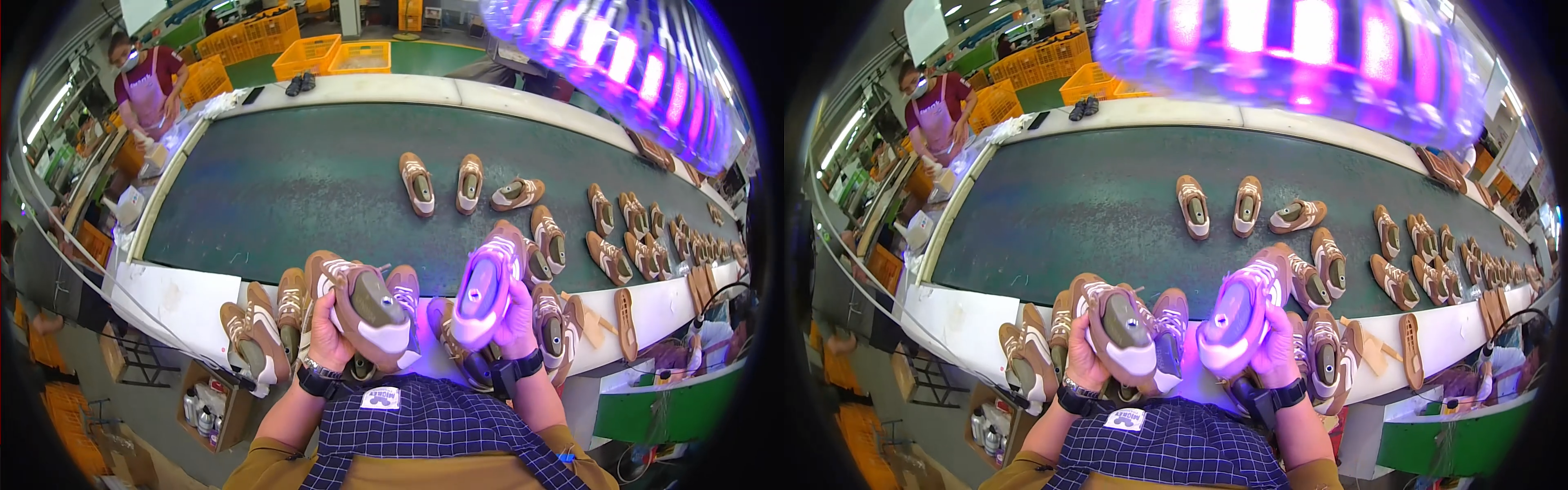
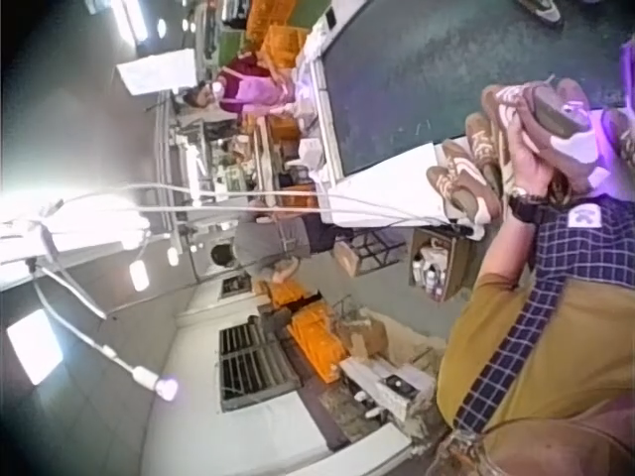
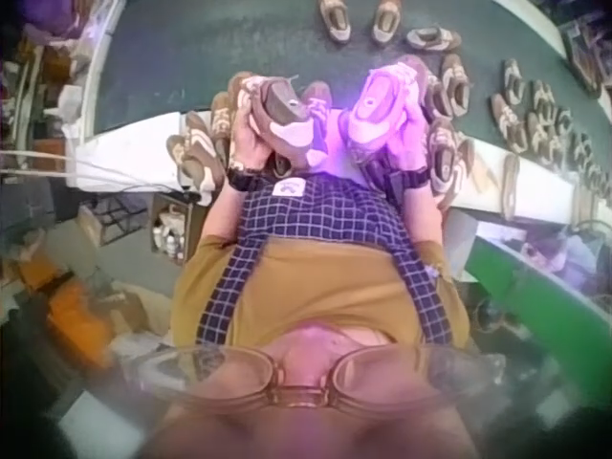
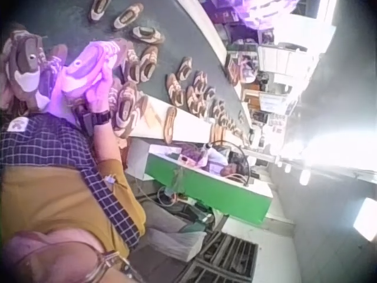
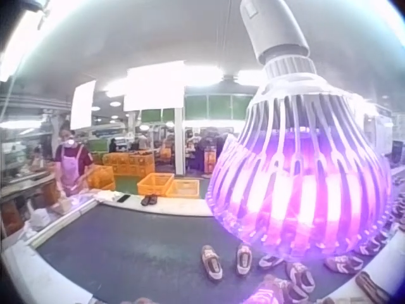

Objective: Inspecting and marking shoes on a manufacturing conveyor belt.

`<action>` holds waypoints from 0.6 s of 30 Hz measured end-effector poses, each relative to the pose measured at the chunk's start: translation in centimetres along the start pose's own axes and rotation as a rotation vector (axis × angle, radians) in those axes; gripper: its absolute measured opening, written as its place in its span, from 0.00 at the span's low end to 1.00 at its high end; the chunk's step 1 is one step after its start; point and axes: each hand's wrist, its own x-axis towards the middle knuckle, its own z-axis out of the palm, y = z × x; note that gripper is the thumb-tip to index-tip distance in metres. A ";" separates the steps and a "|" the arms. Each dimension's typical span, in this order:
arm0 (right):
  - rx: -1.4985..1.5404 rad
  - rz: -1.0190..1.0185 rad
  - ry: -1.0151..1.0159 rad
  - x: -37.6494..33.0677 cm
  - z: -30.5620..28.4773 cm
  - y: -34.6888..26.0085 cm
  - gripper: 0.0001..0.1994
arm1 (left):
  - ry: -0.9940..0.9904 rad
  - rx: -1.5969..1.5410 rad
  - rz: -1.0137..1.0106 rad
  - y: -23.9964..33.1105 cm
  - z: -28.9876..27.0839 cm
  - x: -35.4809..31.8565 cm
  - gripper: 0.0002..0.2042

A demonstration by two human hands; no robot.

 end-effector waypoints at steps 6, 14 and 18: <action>0.036 -0.169 0.046 -1.2 1.6 1.2 0.22 | 0.026 0.043 -0.014 -1.4 0.8 1.3 0.23; -0.008 -0.256 0.154 -2.7 1.8 2.4 0.20 | 0.115 0.139 0.091 -2.3 1.3 1.2 0.22; -0.013 -0.272 0.188 -2.9 1.9 2.4 0.20 | 0.126 0.138 0.100 -2.5 1.8 1.1 0.22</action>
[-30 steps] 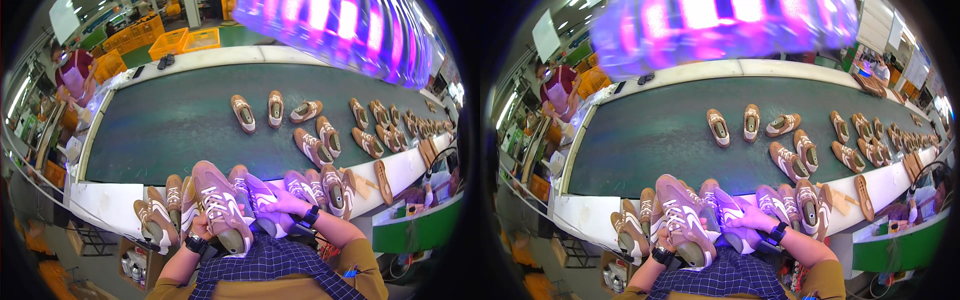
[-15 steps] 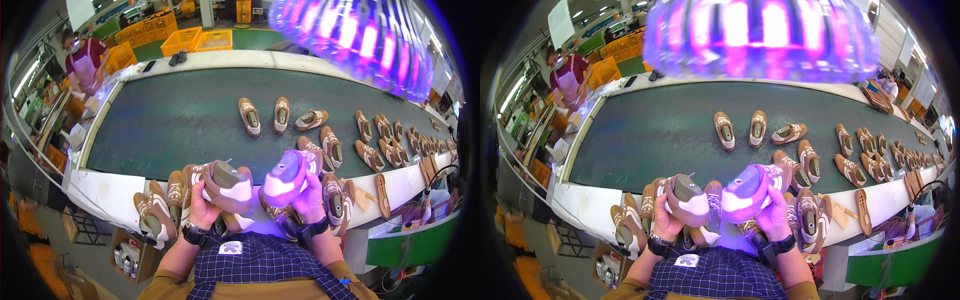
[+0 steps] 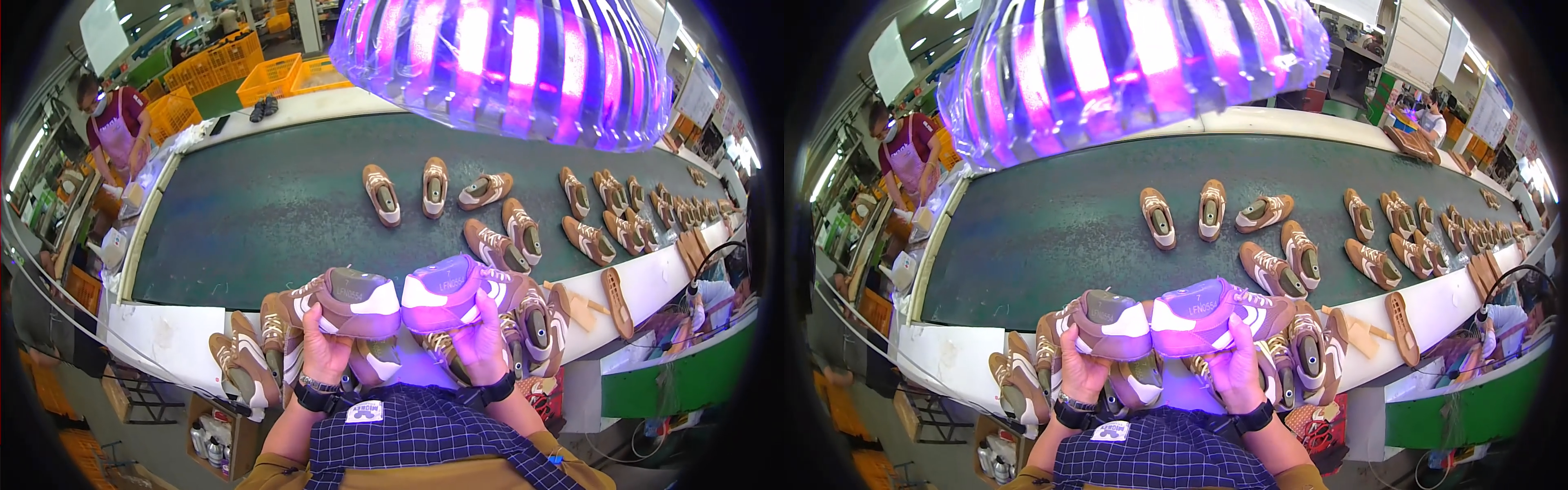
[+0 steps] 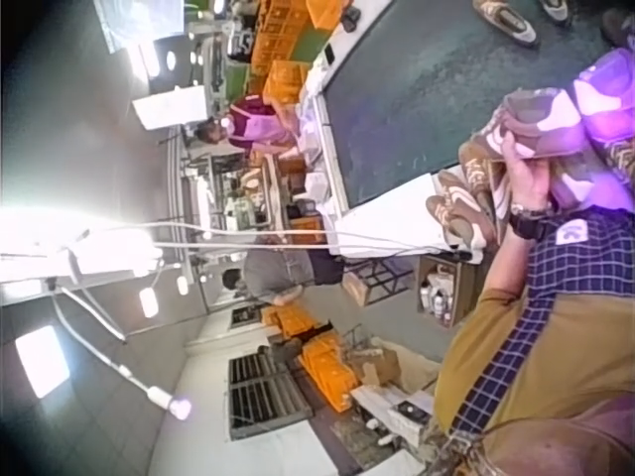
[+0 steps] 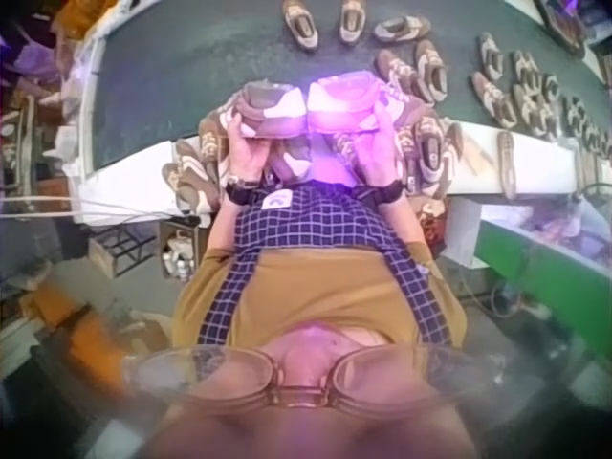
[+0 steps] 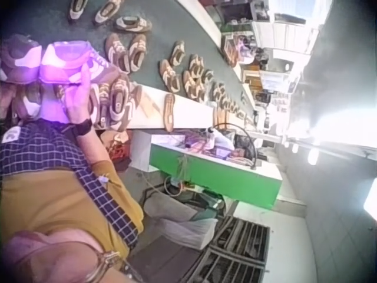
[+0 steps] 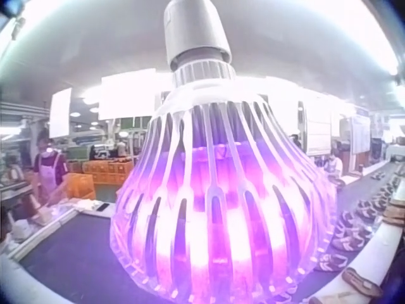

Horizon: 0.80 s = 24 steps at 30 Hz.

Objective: Inspecting and marking shoes on a manufacturing conveyor belt.

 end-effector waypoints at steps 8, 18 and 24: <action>-0.030 -0.008 0.038 -0.2 0.1 0.3 0.17 | -0.001 -0.009 0.034 -0.2 0.3 -0.2 0.22; -0.041 0.021 0.034 0.3 -1.1 0.3 0.22 | 0.005 -0.010 0.028 -0.4 0.3 0.1 0.22; -0.019 0.013 0.045 0.4 -0.3 0.4 0.18 | 0.000 -0.012 0.032 -0.5 0.0 0.4 0.22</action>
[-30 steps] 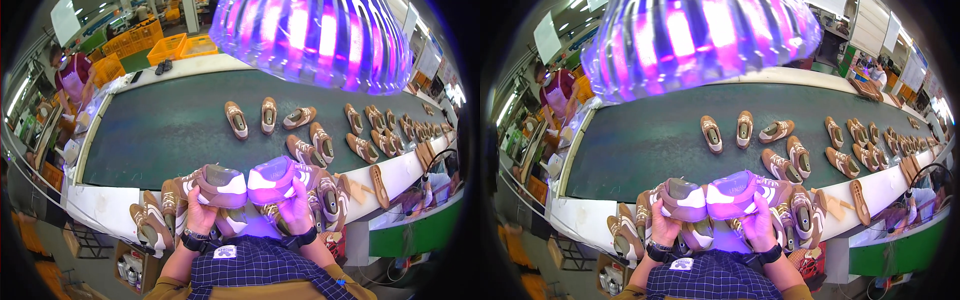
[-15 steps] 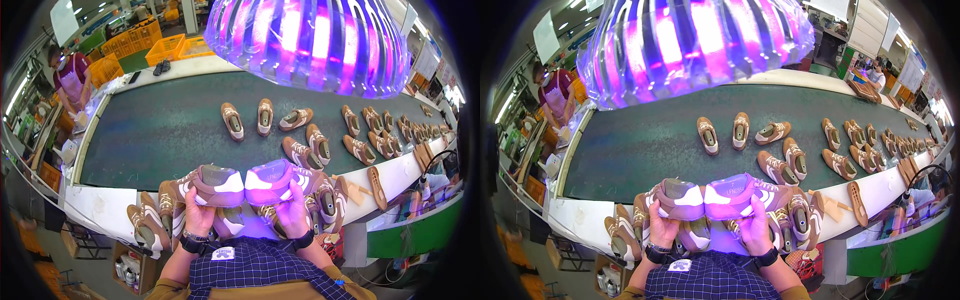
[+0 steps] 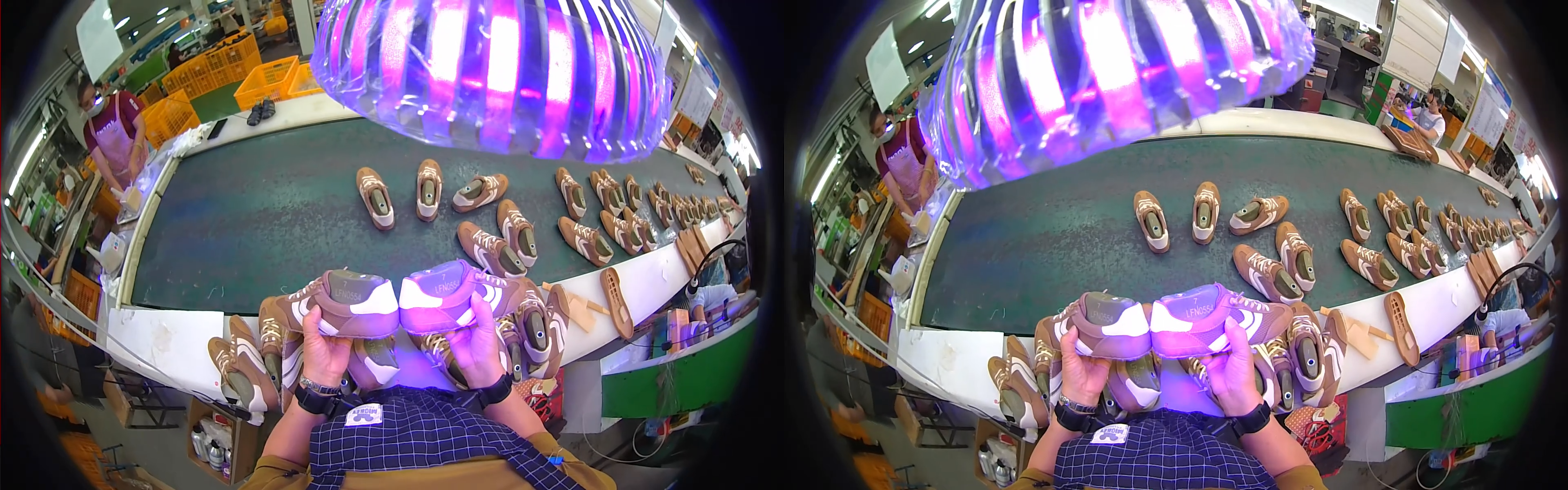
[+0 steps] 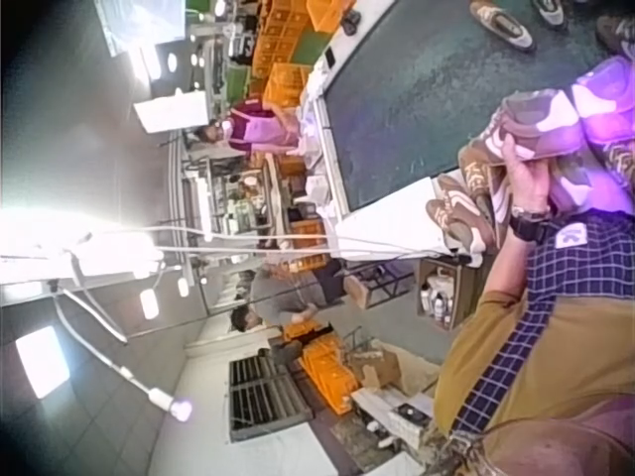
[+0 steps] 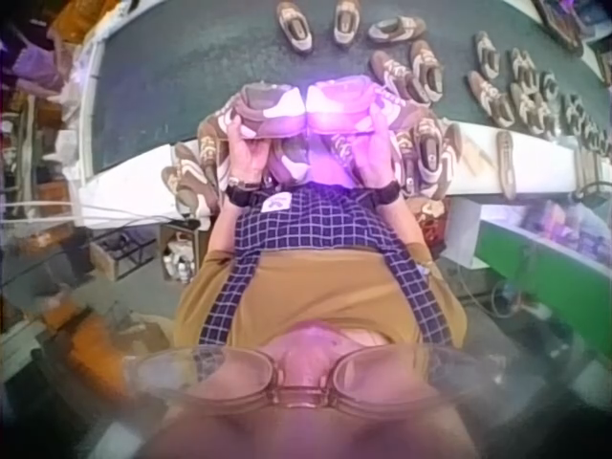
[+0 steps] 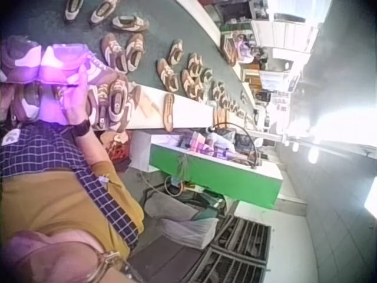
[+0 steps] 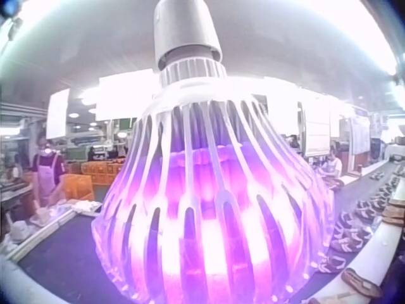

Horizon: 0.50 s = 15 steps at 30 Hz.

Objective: Inspecting and marking shoes on a manufacturing conveyor belt.

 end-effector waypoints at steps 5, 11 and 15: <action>-0.003 -0.008 0.006 0.3 -0.5 0.0 0.15 | -0.023 0.041 0.025 0.1 0.1 -0.2 0.21; -0.073 -0.047 0.001 0.0 0.4 -0.6 0.17 | -0.051 0.103 0.059 0.7 0.5 -0.6 0.21; -0.105 -0.020 -0.024 0.0 -0.2 -0.9 0.17 | -0.022 0.164 0.072 1.1 0.6 -0.7 0.22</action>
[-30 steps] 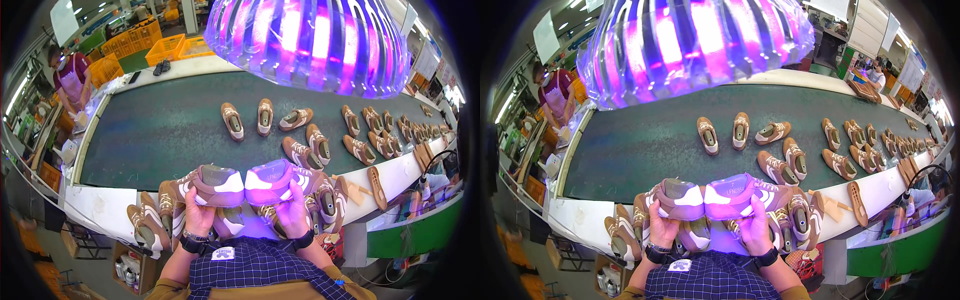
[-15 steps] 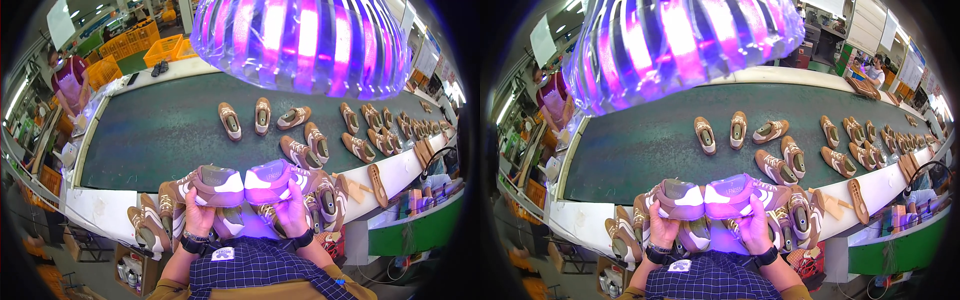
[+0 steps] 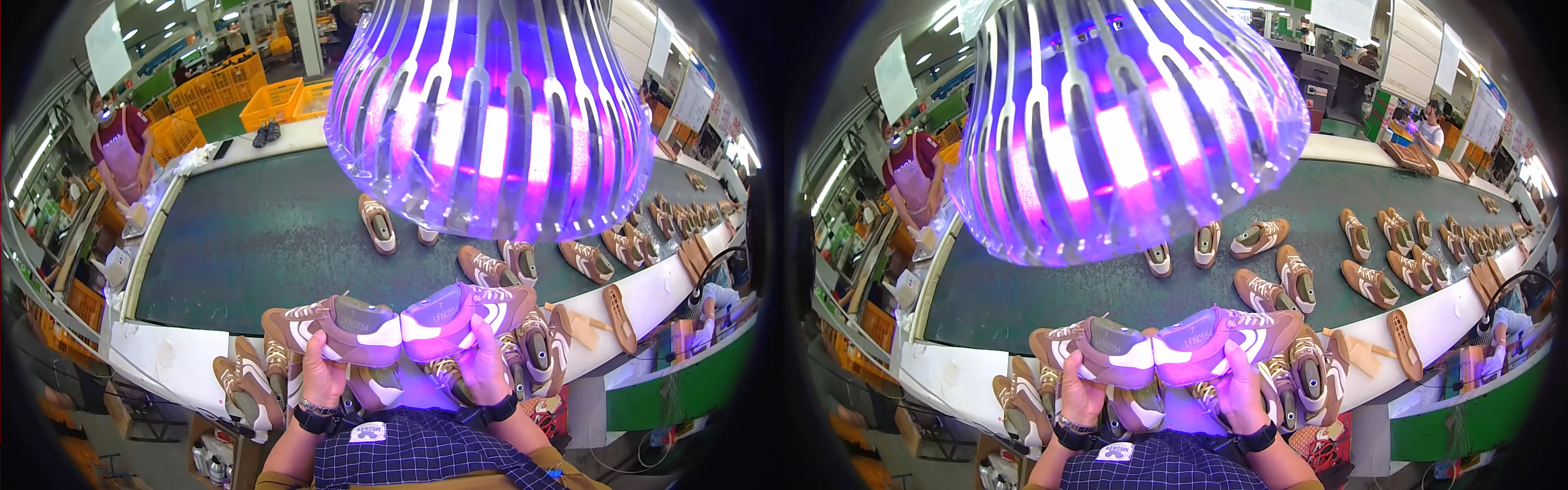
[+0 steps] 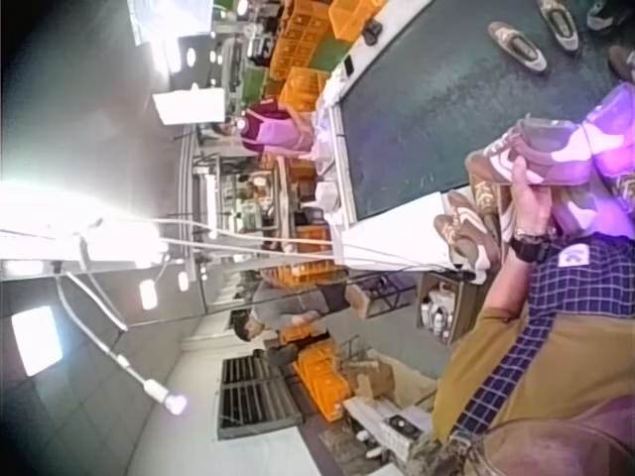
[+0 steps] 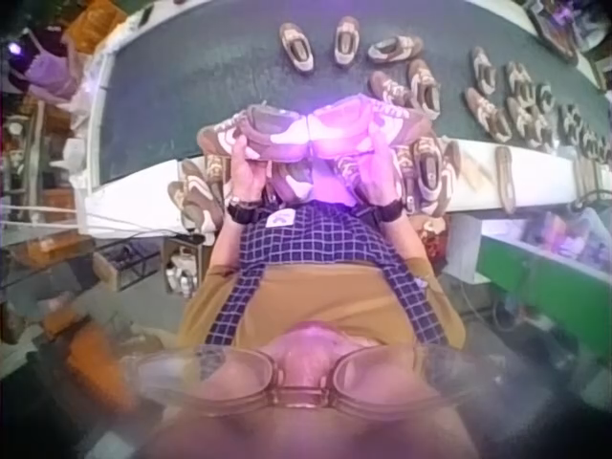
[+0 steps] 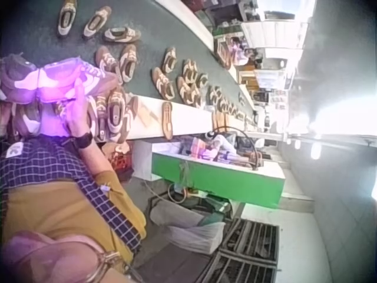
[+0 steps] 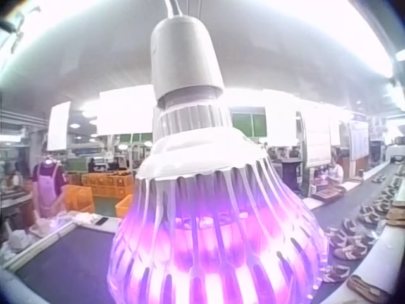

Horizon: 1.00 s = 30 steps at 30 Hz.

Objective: Inspecting and marking shoes on a manufacturing conveyor belt.

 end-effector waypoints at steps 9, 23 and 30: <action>-0.134 -0.078 0.037 0.3 -0.3 1.1 0.18 | 0.005 0.030 0.044 0.2 -0.2 -0.1 0.21; 0.017 -0.062 0.003 1.4 2.0 1.6 0.18 | 0.044 -0.079 0.050 0.1 0.9 1.9 0.18; 0.037 -0.080 0.003 1.7 1.2 1.8 0.16 | 0.051 -0.072 0.047 0.2 1.0 2.1 0.18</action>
